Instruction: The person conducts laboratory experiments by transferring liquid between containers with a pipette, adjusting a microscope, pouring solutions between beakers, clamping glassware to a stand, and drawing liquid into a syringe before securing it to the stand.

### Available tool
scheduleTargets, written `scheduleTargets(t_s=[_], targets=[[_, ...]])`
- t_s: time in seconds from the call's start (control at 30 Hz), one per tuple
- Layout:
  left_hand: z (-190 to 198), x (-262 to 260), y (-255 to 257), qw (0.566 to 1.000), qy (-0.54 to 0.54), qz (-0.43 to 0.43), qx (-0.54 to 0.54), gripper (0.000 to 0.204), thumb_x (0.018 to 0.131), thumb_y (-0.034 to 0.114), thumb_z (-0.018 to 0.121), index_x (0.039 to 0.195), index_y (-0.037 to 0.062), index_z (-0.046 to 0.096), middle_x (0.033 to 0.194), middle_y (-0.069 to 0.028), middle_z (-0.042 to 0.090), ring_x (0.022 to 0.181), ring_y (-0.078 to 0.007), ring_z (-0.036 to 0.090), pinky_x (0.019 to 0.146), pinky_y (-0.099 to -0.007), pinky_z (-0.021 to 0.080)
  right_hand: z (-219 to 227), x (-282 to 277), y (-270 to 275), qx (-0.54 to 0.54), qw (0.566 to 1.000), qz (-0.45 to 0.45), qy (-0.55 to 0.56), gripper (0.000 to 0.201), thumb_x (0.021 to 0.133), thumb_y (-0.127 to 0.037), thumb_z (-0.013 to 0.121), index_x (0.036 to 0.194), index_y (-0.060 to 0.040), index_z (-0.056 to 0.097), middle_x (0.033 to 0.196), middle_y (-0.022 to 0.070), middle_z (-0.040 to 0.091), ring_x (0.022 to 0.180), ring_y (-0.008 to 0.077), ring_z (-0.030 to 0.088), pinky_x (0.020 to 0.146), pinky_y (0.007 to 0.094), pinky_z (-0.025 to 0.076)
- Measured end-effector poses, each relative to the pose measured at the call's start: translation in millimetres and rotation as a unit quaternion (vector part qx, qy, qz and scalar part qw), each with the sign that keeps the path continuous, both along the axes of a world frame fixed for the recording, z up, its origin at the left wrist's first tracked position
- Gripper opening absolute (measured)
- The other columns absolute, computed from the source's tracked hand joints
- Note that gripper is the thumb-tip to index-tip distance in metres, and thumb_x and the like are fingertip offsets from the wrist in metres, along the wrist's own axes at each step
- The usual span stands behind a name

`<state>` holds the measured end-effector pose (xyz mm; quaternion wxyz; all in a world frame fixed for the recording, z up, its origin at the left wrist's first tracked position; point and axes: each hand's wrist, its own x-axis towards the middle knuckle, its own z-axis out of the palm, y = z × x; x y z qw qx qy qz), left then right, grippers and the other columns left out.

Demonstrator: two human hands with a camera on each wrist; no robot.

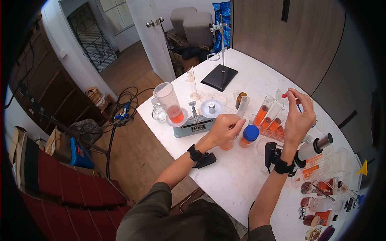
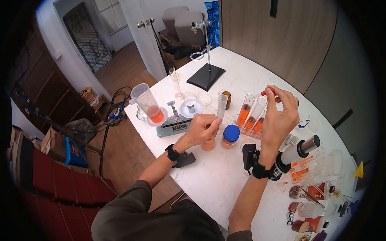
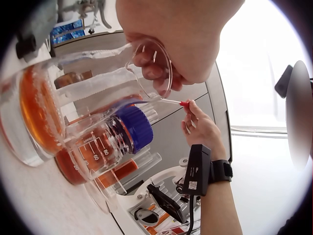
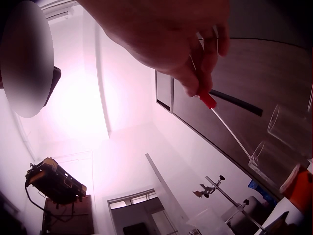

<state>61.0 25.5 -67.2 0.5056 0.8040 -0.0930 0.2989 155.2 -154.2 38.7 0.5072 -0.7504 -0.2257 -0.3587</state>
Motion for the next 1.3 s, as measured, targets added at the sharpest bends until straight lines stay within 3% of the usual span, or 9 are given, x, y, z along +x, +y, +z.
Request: scheduleTargets(t_s=[0.67, 1.3], targets=[[2.4, -1.0, -2.3, 1.000, 0.016, 0.001, -0.007, 0.043, 0.101, 0.012, 0.055, 0.060, -0.0006, 0.059, 0.056, -0.0052, 0.058, 0.048, -0.0124, 0.053, 0.047, -0.0300, 0.039, 4.7, -2.9, -5.2, -0.006, 1.000, -0.008, -0.009, 0.017, 0.094, -0.002, 0.066, 0.104, -0.0079, 0.079, 0.089, 0.0059, 0.068, 0.086, 0.0182, 0.064, 0.076, 0.0328, 0.049], [1.8, -1.6, -2.4, 1.000, 0.027, 0.000, -0.014, 0.038, 0.099, 0.015, 0.058, 0.065, -0.0019, 0.062, 0.056, -0.0074, 0.059, 0.048, -0.0146, 0.053, 0.048, -0.0316, 0.040, 10.5, -8.5, -6.9, 0.011, 1.000, -0.025, -0.012, 0.022, 0.087, -0.002, 0.073, 0.107, -0.0095, 0.079, 0.088, 0.0028, 0.069, 0.081, 0.0141, 0.059, 0.075, 0.0303, 0.049]])
